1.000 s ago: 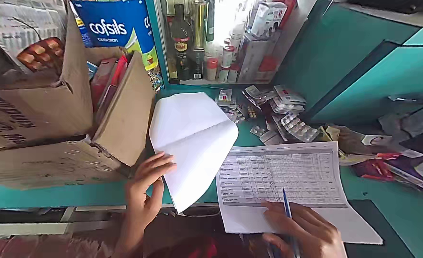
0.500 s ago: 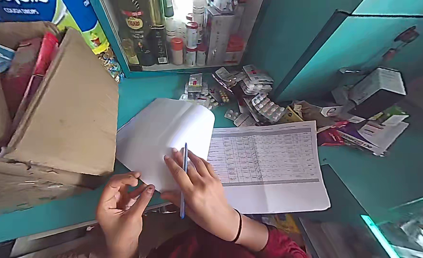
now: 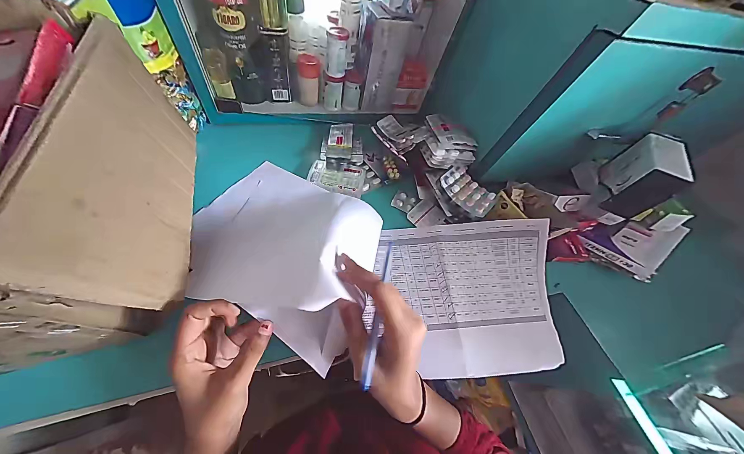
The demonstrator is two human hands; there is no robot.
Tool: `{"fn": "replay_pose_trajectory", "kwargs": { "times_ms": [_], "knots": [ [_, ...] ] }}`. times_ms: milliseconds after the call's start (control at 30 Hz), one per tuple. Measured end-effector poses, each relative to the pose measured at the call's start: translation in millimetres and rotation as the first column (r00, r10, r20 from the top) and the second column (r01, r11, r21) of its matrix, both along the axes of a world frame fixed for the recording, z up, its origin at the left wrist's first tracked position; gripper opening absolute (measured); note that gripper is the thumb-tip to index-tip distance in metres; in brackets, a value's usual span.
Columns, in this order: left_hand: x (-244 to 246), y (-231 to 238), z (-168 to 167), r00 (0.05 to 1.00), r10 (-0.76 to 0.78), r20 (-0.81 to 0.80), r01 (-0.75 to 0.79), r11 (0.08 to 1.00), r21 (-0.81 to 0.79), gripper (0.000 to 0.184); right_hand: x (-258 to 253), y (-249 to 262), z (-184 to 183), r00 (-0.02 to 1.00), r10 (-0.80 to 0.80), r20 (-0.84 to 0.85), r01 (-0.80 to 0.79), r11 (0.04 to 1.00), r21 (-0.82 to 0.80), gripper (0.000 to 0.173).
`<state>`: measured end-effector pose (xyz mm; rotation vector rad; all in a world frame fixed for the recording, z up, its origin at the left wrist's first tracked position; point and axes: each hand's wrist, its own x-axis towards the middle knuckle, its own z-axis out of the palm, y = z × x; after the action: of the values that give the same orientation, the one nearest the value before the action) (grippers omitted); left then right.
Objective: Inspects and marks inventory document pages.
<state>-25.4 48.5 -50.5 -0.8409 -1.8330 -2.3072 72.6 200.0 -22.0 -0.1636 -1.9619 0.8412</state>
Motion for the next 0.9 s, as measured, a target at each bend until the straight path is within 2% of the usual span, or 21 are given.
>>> {"fn": "replay_pose_trajectory", "kwargs": {
  "times_ms": [67, 167, 233, 300, 367, 433, 467, 533, 600, 767, 833, 900],
  "knots": [
    [1.1, 1.4, 0.7, 1.0, -0.005, 0.021, 0.005, 1.0, -0.005, 0.048, 9.1, 8.2, 3.2, 0.994, 0.023, -0.105, -0.038, 0.989, -0.142, 0.023],
    [2.3, 4.0, 7.1, 0.992, -0.056, 0.117, 0.064, 0.996, -0.061, 0.076, 30.4, 23.1, 4.8, 0.978, -0.081, -0.19, 0.012, 0.942, -0.335, 0.026],
    [-0.5, 3.1, 6.7, 0.987, -0.097, 0.125, 0.106, 0.992, -0.068, 0.074, 49.4, 30.9, 3.2, 0.953, -0.213, -0.217, 0.089, 0.877, -0.473, 0.026],
    [-4.0, 0.8, 3.5, 0.989, -0.119, 0.087, 0.126, 0.989, -0.076, 0.06, 67.2, 36.3, 1.5, 0.917, -0.355, -0.182, 0.201, 0.805, -0.558, 0.024],
    [-4.8, 0.4, 1.6, 0.993, -0.108, 0.055, 0.114, 0.988, -0.104, 0.05, 87.9, 42.5, -6.8, 0.922, -0.369, -0.12, 0.266, 0.827, -0.496, 0.031],
    [-4.6, 1.2, -0.1, 0.997, -0.079, 0.022, 0.081, 0.988, -0.131, 0.045, 109.0, 47.2, -14.4, 0.923, -0.384, 0.005, 0.362, 0.868, -0.34, 0.057],
    [-4.9, 0.9, -0.9, 0.998, -0.059, 0.003, 0.058, 0.987, -0.148, 0.044, 119.4, 49.0, -16.8, 0.908, -0.414, 0.063, 0.415, 0.871, -0.262, 0.065],
    [-7.1, -1.9, -1.3, 0.999, -0.026, -0.037, 0.019, 0.983, -0.181, 0.041, 142.0, 55.5, -22.6, 0.872, -0.475, 0.116, 0.488, 0.861, -0.141, 0.063],
    [-12.9, -7.5, -1.2, 0.996, -0.009, -0.089, -0.009, 0.979, -0.205, 0.036, 160.3, 63.8, -28.7, 0.834, -0.543, 0.098, 0.55, 0.83, -0.09, 0.059],
    [-33.4, -19.2, 0.4, 0.984, 0.016, -0.179, -0.07, 0.952, -0.299, 0.026, 170.1, 76.5, -30.1, 0.696, -0.702, 0.151, 0.716, 0.662, -0.222, 0.064],
    [-40.1, -23.9, -0.5, 0.978, 0.009, -0.208, -0.09, 0.919, -0.384, 0.029, 165.7, 79.3, -31.8, 0.647, -0.74, 0.183, 0.753, 0.584, -0.302, 0.075],
    [-43.0, -25.7, -1.1, 0.972, 0.005, -0.235, -0.12, 0.87, -0.477, 0.035, 162.6, 79.9, -31.7, 0.625, -0.749, 0.218, 0.749, 0.499, -0.435, 0.079]
  ]
}}
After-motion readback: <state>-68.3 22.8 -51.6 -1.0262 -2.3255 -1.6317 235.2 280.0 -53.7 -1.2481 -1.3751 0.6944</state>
